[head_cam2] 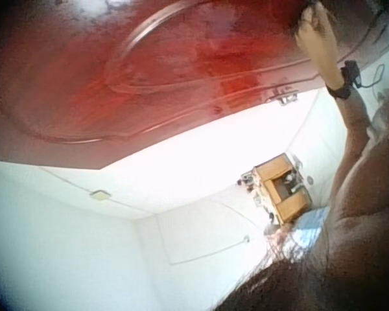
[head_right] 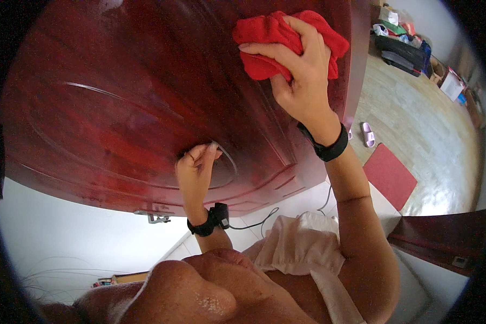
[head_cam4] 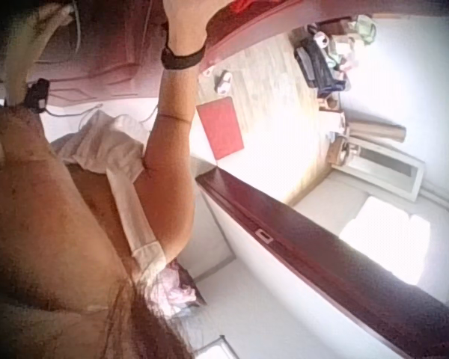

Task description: The person wipes the surface of a wooden door using a cloth, moving it across different sections of the wood by hand.

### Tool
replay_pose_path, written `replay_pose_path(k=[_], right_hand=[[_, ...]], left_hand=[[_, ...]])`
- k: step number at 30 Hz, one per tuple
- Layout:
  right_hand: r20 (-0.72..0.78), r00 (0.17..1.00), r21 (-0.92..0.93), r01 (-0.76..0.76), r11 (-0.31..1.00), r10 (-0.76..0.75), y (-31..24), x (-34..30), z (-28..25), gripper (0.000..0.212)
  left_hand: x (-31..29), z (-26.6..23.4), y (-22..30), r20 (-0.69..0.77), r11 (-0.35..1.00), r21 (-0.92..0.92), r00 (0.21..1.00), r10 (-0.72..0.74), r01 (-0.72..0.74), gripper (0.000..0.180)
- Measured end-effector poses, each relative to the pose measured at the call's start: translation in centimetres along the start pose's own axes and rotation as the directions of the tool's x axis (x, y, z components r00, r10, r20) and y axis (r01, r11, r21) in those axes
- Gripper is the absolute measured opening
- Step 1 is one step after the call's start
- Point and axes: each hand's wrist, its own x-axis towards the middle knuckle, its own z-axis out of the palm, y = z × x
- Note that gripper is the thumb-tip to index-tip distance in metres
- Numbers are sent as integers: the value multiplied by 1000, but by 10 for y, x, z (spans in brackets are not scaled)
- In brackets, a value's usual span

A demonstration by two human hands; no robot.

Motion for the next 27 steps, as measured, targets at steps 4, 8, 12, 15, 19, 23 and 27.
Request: replay_pose_path(k=[4,8,12,15,19,23,27], right_hand=[[54,997,-49,-57,997,60,4,-48,5,61],[267,953,-60,-129,990,140,32,-163,-9,64],[297,935,-76,-180,981,195,43,-198,-19,65],[289,940,-32,-182,983,184,40,-153,-21,62],[72,997,-20,-29,999,30,27,-35,-20,58],[-59,998,32,11,999,-9,30,3,-17,55],[-31,993,-29,-114,993,113,30,-70,-3,54]], left_hand=[[5,2,-9,67,999,-39,998,-15,18,19],[8,-2,-11,115,999,-49,993,12,-6,19],[9,-8,-1,132,999,-41,991,1,4,22],[7,-10,-6,130,999,-46,991,-5,11,22],[6,-5,-10,63,994,-103,997,-36,43,20],[4,12,-13,6,993,-115,999,-33,34,19],[-1,19,-13,-111,954,-290,987,-116,79,19]])
